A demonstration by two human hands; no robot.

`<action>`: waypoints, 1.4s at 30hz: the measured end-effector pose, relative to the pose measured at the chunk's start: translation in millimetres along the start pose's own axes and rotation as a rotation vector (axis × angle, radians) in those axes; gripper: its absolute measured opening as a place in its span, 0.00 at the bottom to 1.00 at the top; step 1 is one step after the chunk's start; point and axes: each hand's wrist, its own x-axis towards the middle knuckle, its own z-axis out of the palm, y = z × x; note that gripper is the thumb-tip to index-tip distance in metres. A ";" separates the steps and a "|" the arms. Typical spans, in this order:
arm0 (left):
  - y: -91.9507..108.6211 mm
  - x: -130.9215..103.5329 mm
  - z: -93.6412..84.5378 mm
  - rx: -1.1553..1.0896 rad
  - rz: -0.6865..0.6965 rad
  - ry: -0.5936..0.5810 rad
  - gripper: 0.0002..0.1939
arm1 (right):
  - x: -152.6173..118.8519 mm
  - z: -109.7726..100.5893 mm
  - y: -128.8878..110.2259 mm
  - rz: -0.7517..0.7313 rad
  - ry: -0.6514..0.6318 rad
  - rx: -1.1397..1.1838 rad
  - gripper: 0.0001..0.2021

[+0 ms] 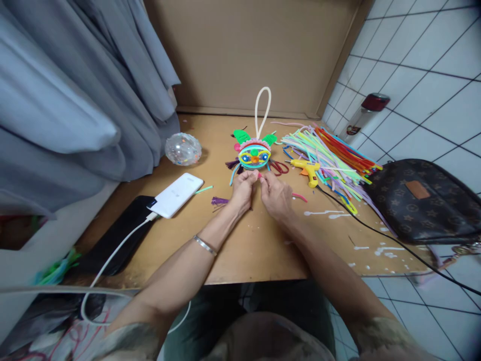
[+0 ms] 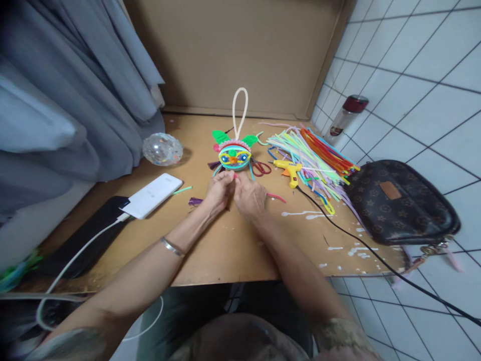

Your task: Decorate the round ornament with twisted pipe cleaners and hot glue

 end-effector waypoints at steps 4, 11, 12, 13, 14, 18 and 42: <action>1.7 -5.7 5.8 -0.054 -0.055 0.042 0.24 | -0.4 1.7 -1.2 0.018 0.014 0.031 0.18; 2.6 -7.0 6.5 -0.022 -0.100 0.034 0.22 | 3.3 7.3 11.6 -0.002 0.058 0.045 0.12; 2.1 -6.7 6.1 -0.014 -0.100 0.023 0.22 | 4.2 8.5 14.6 -0.004 0.085 0.063 0.10; 1.5 -6.5 5.6 -0.007 -0.099 0.015 0.22 | 5.3 9.6 17.8 -0.007 0.111 0.088 0.09; 1.0 -6.3 5.3 0.000 -0.097 0.013 0.21 | 6.5 10.3 20.9 -0.013 0.131 0.119 0.08; -0.5 -5.9 4.5 0.011 -0.083 0.009 0.21 | 11.8 10.4 31.0 -0.057 0.143 0.264 0.07; 14.5 16.3 -23.9 0.145 -0.137 -0.295 0.22 | 21.2 5.5 43.7 -0.130 -0.004 0.502 0.11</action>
